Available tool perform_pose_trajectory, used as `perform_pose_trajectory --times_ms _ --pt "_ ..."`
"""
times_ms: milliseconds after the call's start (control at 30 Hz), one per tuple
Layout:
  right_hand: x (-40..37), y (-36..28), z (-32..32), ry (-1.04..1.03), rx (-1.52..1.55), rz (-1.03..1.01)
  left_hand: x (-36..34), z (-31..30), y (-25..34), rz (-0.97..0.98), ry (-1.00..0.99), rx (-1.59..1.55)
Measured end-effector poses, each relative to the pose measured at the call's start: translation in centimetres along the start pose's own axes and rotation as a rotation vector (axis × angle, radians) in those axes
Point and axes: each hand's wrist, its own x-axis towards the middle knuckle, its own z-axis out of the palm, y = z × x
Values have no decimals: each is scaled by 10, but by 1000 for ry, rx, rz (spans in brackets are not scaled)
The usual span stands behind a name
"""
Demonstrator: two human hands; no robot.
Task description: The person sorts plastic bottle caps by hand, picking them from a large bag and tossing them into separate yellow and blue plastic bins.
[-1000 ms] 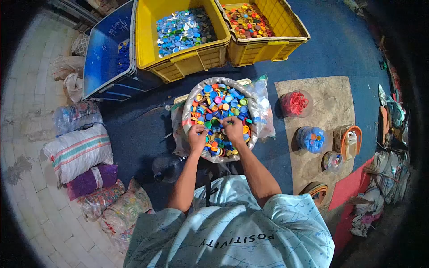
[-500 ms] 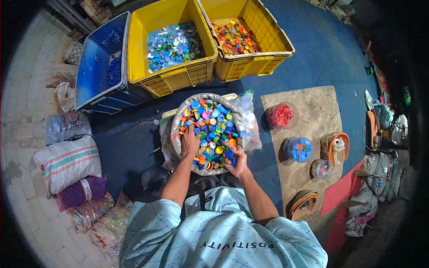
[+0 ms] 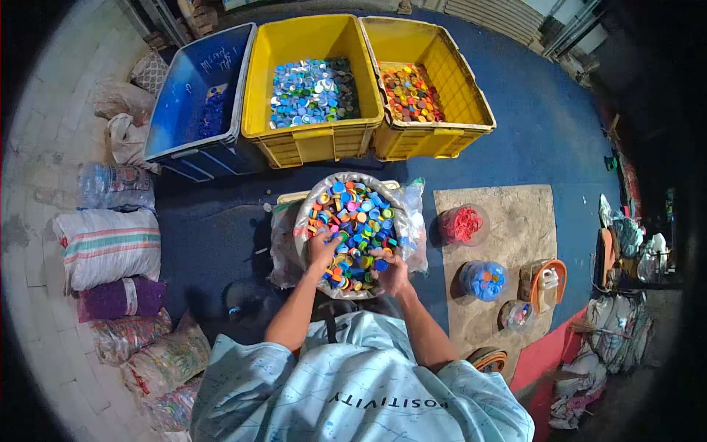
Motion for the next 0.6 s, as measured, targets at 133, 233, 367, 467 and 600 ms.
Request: perform_pose_trajectory --times_ms 133,233,367,467,600 --pt "-2 3 -7 73 39 5 -23 -29 -16 -448 -246 -788" --pt "4 3 -12 160 -152 -17 -37 -42 -12 -493 -318 -1150" --pt "42 45 -41 383 -1050 -432 -58 -59 -4 -531 -310 -1276" --pt "29 33 -6 370 -1540 -535 -71 -65 -12 -546 -294 -1304" --pt "30 30 17 259 -1786 -492 -84 -72 -14 -542 -352 -1311"
